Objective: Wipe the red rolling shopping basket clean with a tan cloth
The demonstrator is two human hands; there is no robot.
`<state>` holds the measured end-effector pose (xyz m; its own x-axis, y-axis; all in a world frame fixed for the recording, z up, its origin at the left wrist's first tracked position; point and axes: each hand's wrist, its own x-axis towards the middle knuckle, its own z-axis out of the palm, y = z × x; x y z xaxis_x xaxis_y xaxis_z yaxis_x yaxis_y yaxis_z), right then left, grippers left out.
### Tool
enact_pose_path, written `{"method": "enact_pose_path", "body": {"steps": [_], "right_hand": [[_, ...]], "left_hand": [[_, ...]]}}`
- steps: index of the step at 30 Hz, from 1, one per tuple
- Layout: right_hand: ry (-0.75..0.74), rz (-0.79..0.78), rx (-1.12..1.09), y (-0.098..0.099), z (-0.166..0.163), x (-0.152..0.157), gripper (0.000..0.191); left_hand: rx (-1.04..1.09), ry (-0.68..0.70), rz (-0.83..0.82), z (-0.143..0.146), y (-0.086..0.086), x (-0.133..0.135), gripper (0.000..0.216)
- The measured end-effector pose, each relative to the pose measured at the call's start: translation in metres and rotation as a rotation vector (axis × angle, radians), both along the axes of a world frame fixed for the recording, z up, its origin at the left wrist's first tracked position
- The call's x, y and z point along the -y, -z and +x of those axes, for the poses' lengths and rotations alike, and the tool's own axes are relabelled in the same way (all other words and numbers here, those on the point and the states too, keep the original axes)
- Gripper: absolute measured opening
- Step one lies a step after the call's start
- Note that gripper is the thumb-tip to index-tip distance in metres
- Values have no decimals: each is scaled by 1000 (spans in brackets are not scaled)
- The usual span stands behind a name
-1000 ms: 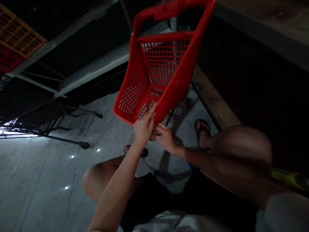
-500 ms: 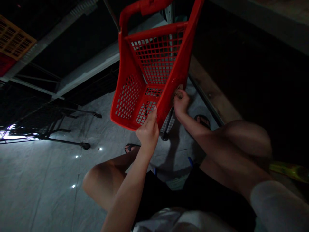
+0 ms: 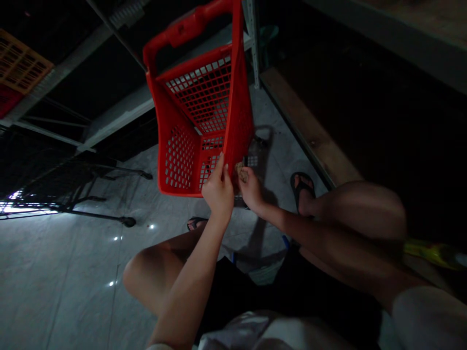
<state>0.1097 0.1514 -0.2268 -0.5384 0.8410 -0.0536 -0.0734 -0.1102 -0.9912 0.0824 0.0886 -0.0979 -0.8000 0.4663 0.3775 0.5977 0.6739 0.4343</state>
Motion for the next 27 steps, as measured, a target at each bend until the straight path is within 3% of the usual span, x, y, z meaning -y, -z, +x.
{"method": "enact_pose_path", "body": {"steps": [8, 11, 17, 22, 27], "right_hand": [[181, 101, 23, 3, -63, -80, 26], [172, 61, 7, 9, -81, -89, 28], [-47, 8, -125, 1, -74, -62, 33], [-308, -15, -136, -12, -35, -30, 29], [-483, -31, -182, -18, 9, 28, 26]], "left_hand": [[38, 55, 12, 17, -3, 6, 42], [47, 69, 26, 27, -2, 11, 42], [15, 118, 64, 25, 6, 27, 45], [-37, 97, 58, 9, 8, 43, 43], [-54, 62, -7, -7, 9, 65, 43]]}}
